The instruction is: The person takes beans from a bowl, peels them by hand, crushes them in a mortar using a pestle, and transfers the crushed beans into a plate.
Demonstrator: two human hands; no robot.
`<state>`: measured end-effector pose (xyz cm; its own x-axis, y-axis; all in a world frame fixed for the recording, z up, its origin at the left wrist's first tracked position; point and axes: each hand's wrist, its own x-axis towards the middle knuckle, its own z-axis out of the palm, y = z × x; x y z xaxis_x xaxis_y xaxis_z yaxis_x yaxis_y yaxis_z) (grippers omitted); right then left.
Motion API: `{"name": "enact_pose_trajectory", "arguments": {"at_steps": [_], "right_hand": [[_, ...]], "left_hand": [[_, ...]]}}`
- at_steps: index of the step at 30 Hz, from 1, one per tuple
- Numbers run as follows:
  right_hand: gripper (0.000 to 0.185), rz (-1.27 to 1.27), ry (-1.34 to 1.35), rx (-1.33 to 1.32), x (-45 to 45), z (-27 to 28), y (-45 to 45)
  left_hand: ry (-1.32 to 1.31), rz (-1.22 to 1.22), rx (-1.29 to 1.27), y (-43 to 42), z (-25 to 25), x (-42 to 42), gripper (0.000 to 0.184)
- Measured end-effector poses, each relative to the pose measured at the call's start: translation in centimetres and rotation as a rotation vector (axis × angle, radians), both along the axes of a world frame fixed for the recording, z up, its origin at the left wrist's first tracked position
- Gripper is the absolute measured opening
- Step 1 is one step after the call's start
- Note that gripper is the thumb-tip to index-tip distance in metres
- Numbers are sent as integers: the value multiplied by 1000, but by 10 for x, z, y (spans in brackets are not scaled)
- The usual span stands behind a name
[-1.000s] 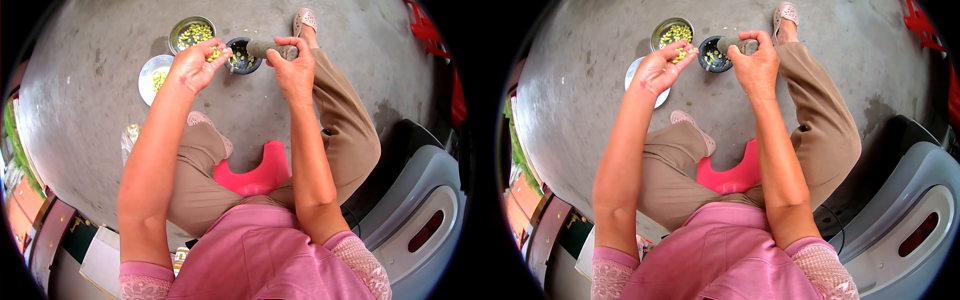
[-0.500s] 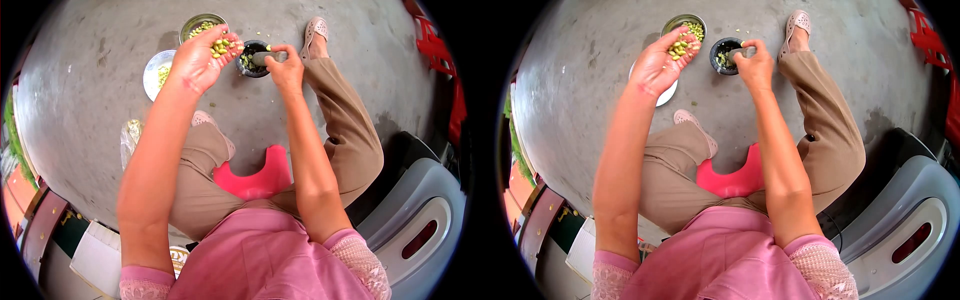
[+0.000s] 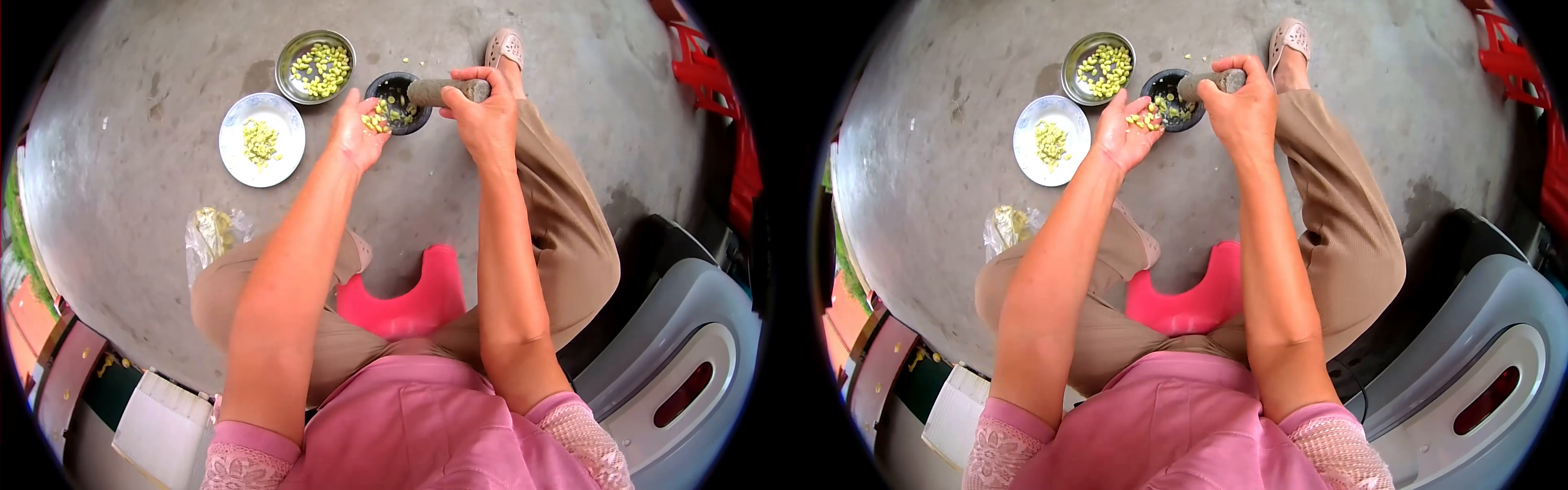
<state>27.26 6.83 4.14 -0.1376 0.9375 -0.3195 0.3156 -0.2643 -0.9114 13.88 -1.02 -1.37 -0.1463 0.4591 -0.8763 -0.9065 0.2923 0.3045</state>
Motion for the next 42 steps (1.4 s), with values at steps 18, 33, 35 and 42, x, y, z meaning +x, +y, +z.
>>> {"name": "enact_pose_trajectory", "arguments": {"at_steps": [18, 33, 35, 42], "right_hand": [[22, 249, -305, 254, -41, -52, -20], [23, 116, -99, 113, -11, 33, 4], [23, 113, -79, 128, -11, 37, 2], [23, 190, -105, 320, -18, 54, -2]], "left_hand": [[189, 102, -121, -13, -16, -23, 23], [115, -137, -43, 2, -8, -10, 50], [181, -198, -61, 1, -12, -8, 44], [197, -187, -115, 5, 10, -11, 36]]}}
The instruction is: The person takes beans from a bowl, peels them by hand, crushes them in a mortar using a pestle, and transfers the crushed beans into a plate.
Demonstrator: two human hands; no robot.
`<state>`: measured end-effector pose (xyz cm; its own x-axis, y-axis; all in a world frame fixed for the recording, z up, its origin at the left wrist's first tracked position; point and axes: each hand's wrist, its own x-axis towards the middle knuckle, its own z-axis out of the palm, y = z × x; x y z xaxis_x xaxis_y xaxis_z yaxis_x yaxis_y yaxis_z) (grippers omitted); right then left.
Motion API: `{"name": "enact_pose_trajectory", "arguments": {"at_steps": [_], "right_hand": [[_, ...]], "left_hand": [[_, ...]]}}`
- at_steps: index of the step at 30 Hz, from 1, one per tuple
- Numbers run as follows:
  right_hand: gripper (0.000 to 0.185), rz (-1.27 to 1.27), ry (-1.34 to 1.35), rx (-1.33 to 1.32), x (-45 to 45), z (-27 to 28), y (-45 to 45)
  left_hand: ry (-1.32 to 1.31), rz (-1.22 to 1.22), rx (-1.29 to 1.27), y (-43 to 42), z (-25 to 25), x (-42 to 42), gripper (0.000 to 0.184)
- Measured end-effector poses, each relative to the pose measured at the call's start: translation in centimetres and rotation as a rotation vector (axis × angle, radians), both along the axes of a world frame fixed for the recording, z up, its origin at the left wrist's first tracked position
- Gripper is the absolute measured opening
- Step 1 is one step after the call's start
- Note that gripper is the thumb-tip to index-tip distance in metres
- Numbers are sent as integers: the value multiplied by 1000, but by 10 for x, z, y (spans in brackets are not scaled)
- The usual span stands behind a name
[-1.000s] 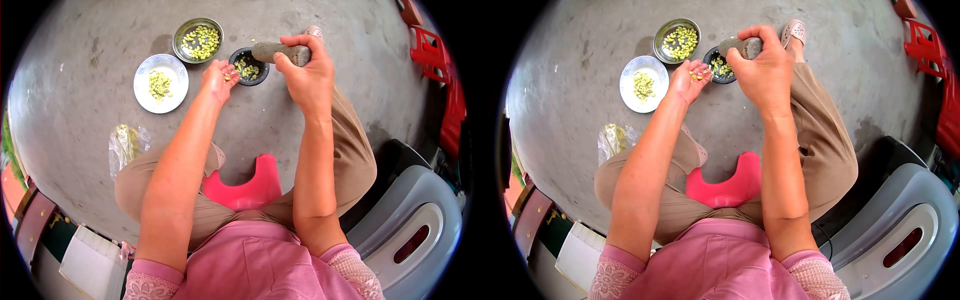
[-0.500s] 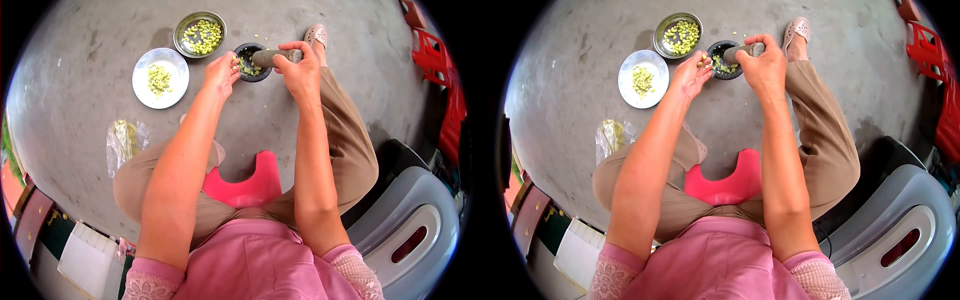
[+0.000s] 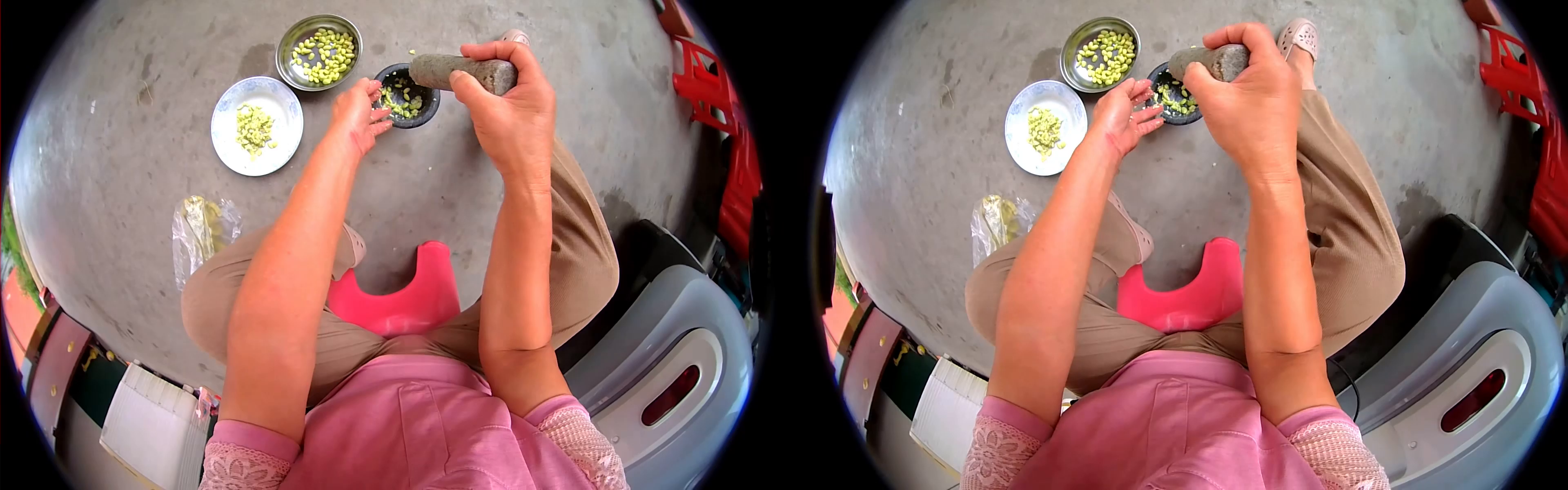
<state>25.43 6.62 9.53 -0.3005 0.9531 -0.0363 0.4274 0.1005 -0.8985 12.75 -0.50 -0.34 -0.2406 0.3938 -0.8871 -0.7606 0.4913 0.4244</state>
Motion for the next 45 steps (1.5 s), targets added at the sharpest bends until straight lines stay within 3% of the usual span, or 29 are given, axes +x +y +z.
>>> {"name": "enact_pose_trajectory", "arguments": {"at_steps": [2, 6, 7, 10, 12, 15, 17, 20, 23, 24, 29, 34, 38, 39, 42, 45], "right_hand": [[22, 12, -53, 18, -8, -3, -5], [20, 78, -185, -132, -21, -80, -14], [21, 40, -116, 159, -22, -122, -21], [21, 70, -168, 97, -25, -108, -23], [22, 25, -219, -104, -21, -90, -21], [23, -19, -128, -220, -6, -82, -7], [24, -48, -95, -220, -4, -56, -2], [23, 16, -212, -46, -8, -36, 1], [22, 69, -252, -100, -22, -78, -6], [21, 85, -206, 74, -23, -114, -12], [21, 35, -213, -69, -18, -91, -6], [22, 9, -176, -120, -11, -47, 0], [21, 100, -236, -108, -18, -79, -6], [21, 103, -202, 123, -17, -117, -12], [22, 13, -204, -75, -19, -104, -13], [22, -24, -190, -116, -9, -95, -6]], "left_hand": [[31, 4, -9, -1, -6, -3, 33], [97, 109, -26, -11, -21, -8, 27], [99, 109, -28, -12, -18, -8, 27], [78, 91, -63, -10, -10, -11, 23], [30, 90, -47, -11, -4, -10, 24], [-24, 114, -1, -11, -4, -12, 27], [68, 212, 0, -7, -7, -10, 25], [132, 172, 13, -11, -18, -10, 24], [144, 183, 3, -13, -19, -11, 22], [71, 155, 1, -14, -17, -13, 22], [-54, 75, 25, -8, -1, -14, 21], [88, 84, 10, -7, -16, -6, 21], [166, 54, -64, -8, -7, -9, 19], [152, 27, -67, -9, -5, -11, 21], [-46, -11, 26, -10, -6, -18, 28], [21, 61, 103, -4, -9, -8, 24]]}}
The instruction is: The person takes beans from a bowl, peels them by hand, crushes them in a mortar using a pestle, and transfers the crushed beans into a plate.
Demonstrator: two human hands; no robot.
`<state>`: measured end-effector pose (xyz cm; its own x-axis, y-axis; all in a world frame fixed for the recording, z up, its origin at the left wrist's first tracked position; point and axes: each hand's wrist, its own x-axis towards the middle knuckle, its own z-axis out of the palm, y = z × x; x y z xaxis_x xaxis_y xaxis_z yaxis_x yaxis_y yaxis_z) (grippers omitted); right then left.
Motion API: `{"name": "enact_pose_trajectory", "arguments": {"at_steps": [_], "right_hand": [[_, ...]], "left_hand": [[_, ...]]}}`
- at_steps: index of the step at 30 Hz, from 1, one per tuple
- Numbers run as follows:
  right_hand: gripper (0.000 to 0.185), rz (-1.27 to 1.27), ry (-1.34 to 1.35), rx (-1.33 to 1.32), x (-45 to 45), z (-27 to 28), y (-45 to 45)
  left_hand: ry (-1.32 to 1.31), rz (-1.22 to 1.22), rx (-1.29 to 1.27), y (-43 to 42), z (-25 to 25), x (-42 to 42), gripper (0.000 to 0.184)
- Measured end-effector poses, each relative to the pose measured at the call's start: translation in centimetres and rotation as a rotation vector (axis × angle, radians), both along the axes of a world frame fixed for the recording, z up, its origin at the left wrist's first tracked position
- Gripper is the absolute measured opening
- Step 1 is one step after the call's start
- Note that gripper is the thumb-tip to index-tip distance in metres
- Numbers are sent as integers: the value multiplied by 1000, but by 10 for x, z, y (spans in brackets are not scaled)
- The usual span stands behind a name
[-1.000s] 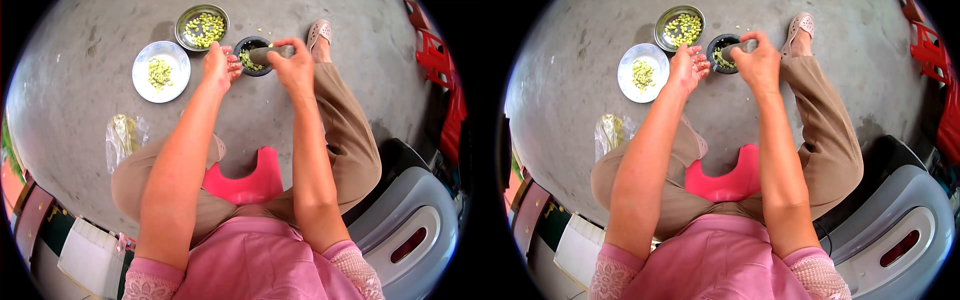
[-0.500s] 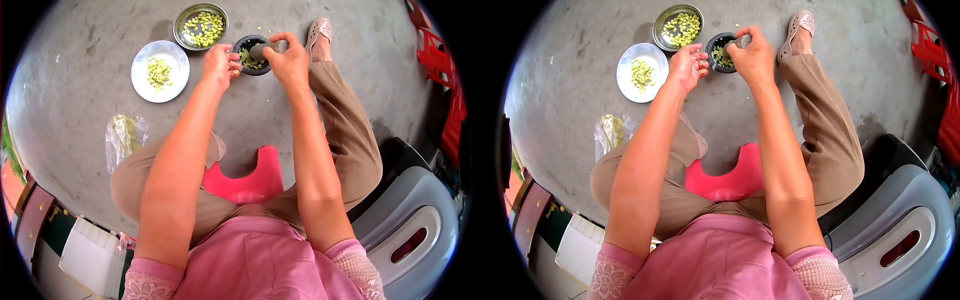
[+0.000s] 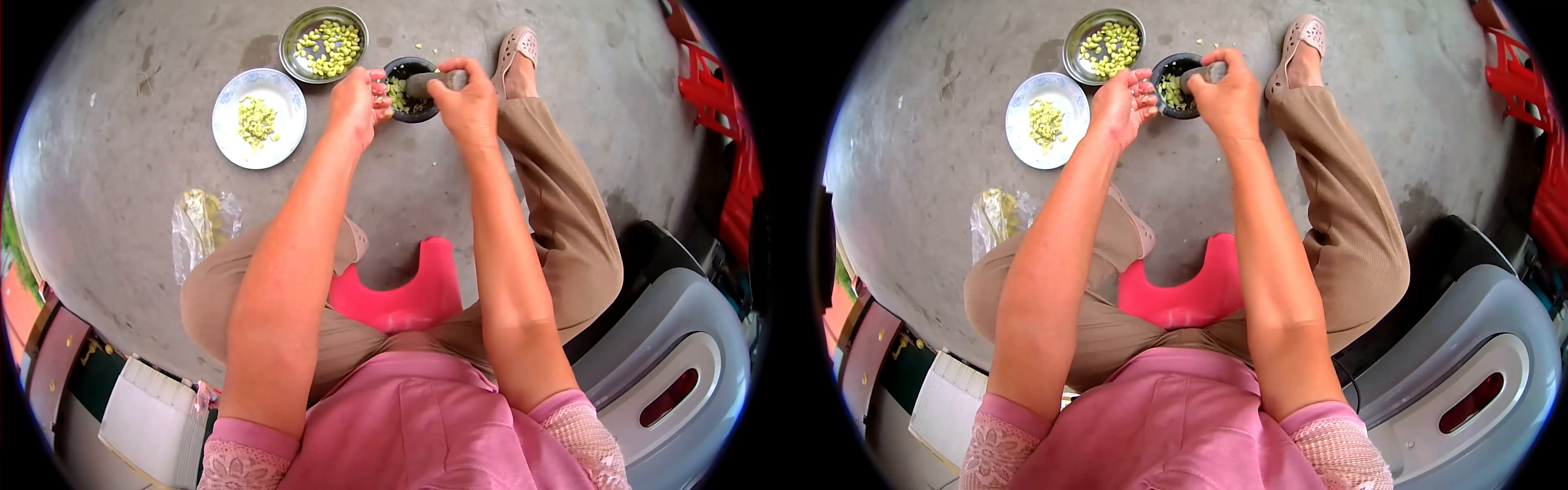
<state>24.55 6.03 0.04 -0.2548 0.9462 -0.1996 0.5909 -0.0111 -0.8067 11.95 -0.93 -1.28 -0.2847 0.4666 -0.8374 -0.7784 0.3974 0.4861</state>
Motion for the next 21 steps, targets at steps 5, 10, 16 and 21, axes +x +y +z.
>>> {"name": "enact_pose_trajectory", "arguments": {"at_steps": [5, 10, 16, 21], "right_hand": [[23, -68, 107, -114, 11, 15, 6], [23, -60, 117, -123, 11, 19, 6], [23, -56, 135, -128, 9, 21, 4], [24, -17, 129, -90, 8, 28, 6]], "left_hand": [[124, -110, 60, 3, -10, 10, 30], [284, -64, 62, 5, 5, 13, 28], [170, -121, -76, 0, 0, 1, 34], [181, -249, -50, 4, 6, 5, 66]]}}
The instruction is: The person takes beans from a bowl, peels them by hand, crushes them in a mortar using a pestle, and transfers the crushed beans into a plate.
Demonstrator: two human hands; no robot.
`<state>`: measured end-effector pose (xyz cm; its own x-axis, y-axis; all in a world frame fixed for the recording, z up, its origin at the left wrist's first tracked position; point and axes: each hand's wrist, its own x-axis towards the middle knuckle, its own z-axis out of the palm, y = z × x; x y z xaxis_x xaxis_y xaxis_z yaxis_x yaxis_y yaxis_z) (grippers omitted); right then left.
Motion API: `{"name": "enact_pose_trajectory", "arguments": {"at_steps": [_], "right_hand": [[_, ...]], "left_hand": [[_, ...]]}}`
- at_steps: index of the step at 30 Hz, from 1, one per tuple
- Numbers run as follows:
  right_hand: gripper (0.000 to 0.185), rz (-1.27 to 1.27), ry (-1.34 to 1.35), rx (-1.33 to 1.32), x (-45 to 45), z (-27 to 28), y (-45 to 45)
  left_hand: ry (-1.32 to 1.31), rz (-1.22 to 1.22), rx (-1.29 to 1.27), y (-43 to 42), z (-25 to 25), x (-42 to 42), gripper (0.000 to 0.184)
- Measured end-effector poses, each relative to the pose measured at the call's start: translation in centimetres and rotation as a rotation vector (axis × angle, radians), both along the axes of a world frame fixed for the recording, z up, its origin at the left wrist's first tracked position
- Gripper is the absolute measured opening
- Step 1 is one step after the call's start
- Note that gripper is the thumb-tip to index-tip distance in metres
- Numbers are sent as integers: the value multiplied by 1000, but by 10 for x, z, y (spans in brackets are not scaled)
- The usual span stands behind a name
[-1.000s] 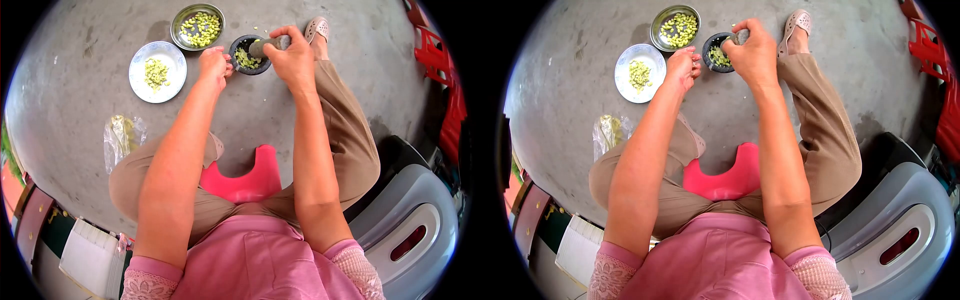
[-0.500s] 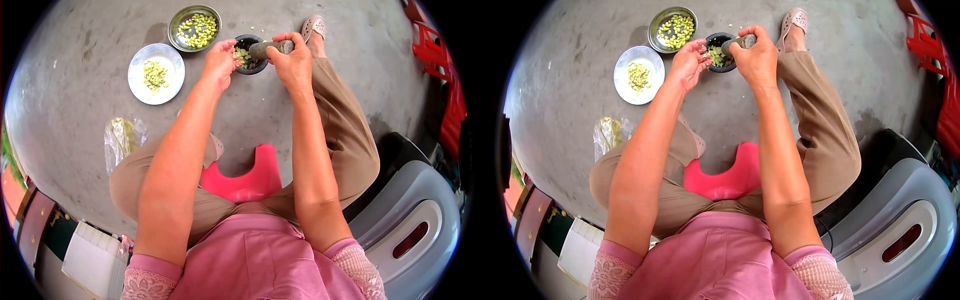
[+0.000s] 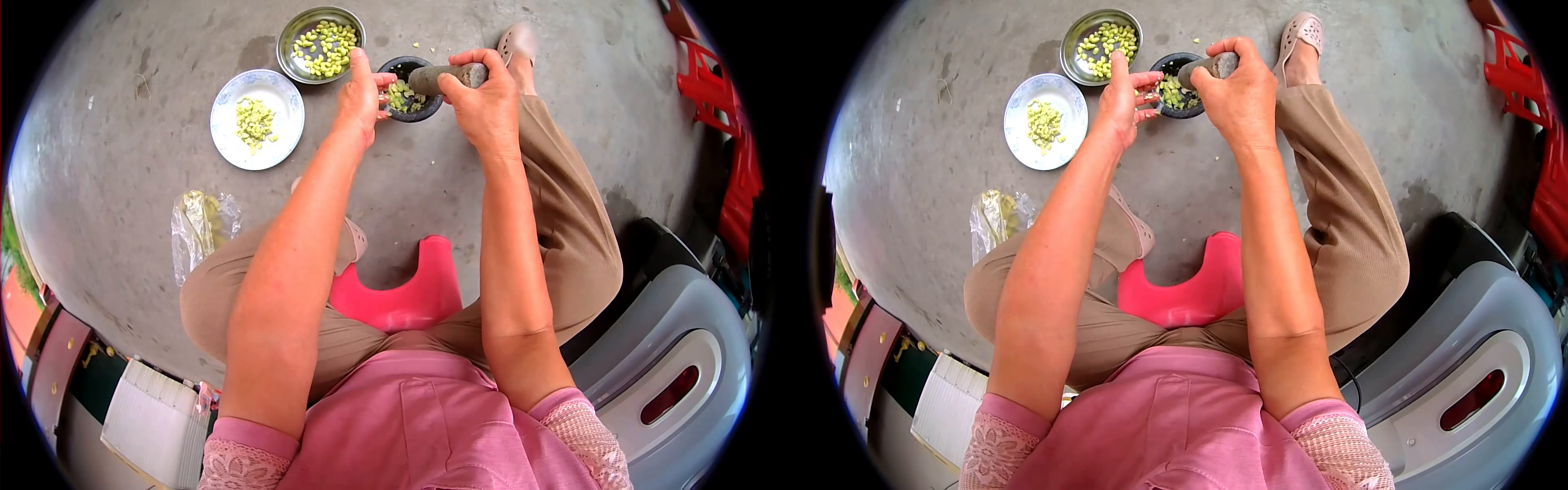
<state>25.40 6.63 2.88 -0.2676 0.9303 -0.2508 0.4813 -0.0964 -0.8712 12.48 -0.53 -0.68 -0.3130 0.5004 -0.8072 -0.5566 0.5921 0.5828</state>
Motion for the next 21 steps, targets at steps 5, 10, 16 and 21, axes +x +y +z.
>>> {"name": "enact_pose_trajectory", "arguments": {"at_steps": [5, 10, 16, 21], "right_hand": [[24, 12, 17, 29, 0, 7, 3], [23, 30, 26, 62, -1, 9, 1], [23, 24, 44, 49, -3, 10, -1], [22, 52, -34, 171, -7, 31, -1]], "left_hand": [[-1, 107, 16, 0, -5, 3, 52], [86, 141, 93, -2, -12, 7, 40], [-5, 179, 141, -4, -21, 1, 30], [-3, 249, 70, -4, -24, -4, 23]]}}
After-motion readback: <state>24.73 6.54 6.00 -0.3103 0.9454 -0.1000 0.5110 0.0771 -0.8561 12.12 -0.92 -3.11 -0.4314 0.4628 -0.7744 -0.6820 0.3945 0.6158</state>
